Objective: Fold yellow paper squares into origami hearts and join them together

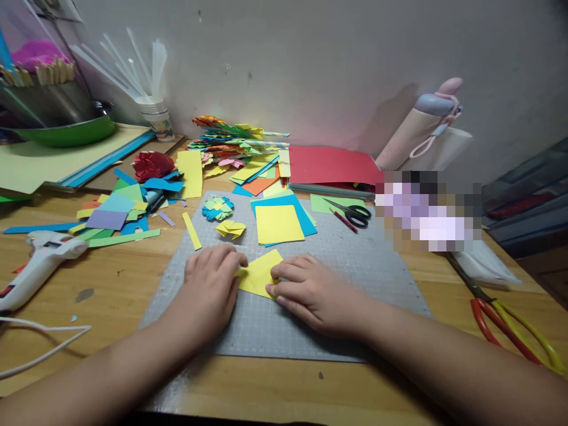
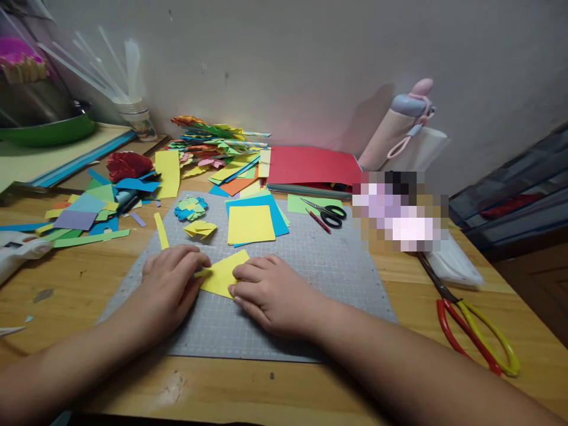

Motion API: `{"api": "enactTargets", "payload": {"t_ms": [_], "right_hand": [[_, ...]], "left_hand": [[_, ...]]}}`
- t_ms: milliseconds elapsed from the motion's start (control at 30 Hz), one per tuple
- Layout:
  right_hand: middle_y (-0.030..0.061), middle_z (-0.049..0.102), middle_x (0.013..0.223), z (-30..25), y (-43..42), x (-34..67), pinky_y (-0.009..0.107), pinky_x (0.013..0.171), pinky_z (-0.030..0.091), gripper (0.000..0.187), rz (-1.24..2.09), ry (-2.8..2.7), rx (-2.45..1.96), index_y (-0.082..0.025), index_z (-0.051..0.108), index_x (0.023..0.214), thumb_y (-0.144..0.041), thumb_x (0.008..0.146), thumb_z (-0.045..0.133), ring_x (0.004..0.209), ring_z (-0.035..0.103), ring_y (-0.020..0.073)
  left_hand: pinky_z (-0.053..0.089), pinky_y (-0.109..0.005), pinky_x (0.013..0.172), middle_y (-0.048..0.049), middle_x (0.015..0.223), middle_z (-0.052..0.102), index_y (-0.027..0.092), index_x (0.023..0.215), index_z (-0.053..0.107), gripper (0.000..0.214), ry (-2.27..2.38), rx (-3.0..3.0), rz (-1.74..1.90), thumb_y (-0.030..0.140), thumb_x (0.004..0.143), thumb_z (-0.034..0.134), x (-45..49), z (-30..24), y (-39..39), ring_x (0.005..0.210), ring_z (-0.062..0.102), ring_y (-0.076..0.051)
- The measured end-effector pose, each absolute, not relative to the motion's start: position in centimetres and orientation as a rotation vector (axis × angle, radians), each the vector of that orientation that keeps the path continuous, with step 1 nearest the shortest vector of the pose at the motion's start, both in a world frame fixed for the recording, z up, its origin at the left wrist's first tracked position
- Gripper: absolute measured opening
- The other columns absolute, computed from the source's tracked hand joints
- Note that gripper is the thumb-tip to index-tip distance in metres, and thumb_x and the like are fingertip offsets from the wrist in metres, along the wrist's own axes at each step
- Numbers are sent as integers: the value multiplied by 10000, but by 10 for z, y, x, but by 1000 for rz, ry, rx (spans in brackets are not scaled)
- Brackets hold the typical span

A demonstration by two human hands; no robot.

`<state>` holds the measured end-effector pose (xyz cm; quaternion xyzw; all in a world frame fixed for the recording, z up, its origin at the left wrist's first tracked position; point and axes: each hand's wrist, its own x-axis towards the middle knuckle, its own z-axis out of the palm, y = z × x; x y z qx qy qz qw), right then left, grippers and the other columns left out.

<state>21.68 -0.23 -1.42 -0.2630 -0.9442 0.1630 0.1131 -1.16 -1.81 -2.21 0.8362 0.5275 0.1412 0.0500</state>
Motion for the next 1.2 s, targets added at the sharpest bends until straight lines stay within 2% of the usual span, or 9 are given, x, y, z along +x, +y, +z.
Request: {"api": "enactTargets", "payload": {"t_ms": [67,167,267,400,600,833,967,1200], "right_hand": [[72,595,1108,-13,-2,216,377,869,376,248,465,-2779,-772,-185,607,1090,-253,970,400,1005,485,204],[79,598,1088,-13,-2,216,374,861,380,245,428,-2790,-760,-174,614,1052,-260,968,400,996,484,206],[89,599,1056,-15,-2,216,377,865,384,262,417,-2796,-721,-165,607,1081,-268,964,396,988,474,212],[103,569,1085,-16,-4,216,396,879,381,317,431,-2798,-725,-185,600,1144,-329,961,385,983,454,229],[111,548,1104,-16,-11,207,402,850,385,355,324,-2828,-836,-217,609,1144,-427,951,398,987,440,250],[126,563,1040,-19,-14,204,387,812,409,268,238,-2753,-845,-198,654,977,-372,938,453,972,486,247],[136,572,1028,-16,-16,210,392,820,428,256,299,-2758,-834,-173,654,955,-339,934,461,958,504,242],[187,573,1093,-14,-17,214,428,870,437,230,398,-2728,-781,-127,650,962,-273,927,475,1059,495,265]], "left_hand": [[316,-391,849,-55,1063,577,236,1027,559,213,1414,2583,427,145,898,416,-7,-19,-16,1010,487,-236],[310,-363,806,-17,962,621,251,940,618,185,1225,2608,357,193,924,444,0,-14,-9,927,517,-208],[296,-353,778,-2,872,625,236,839,628,187,1198,2581,323,213,922,461,4,-12,-2,871,522,-190],[281,-346,759,3,851,619,216,780,606,198,1212,2536,332,245,916,466,3,-14,2,847,502,-181],[259,-353,773,6,872,610,215,808,609,178,1204,2513,325,248,919,474,2,-16,3,869,486,-185],[242,-357,777,15,866,596,211,803,590,195,1203,2524,340,280,934,463,0,-20,4,863,481,-183],[243,-352,781,16,863,600,208,803,584,193,1193,2522,380,290,935,469,0,-20,4,862,482,-178],[258,-350,800,13,914,607,219,824,604,169,1160,2580,403,251,930,476,-2,-22,2,892,493,-178]]}}
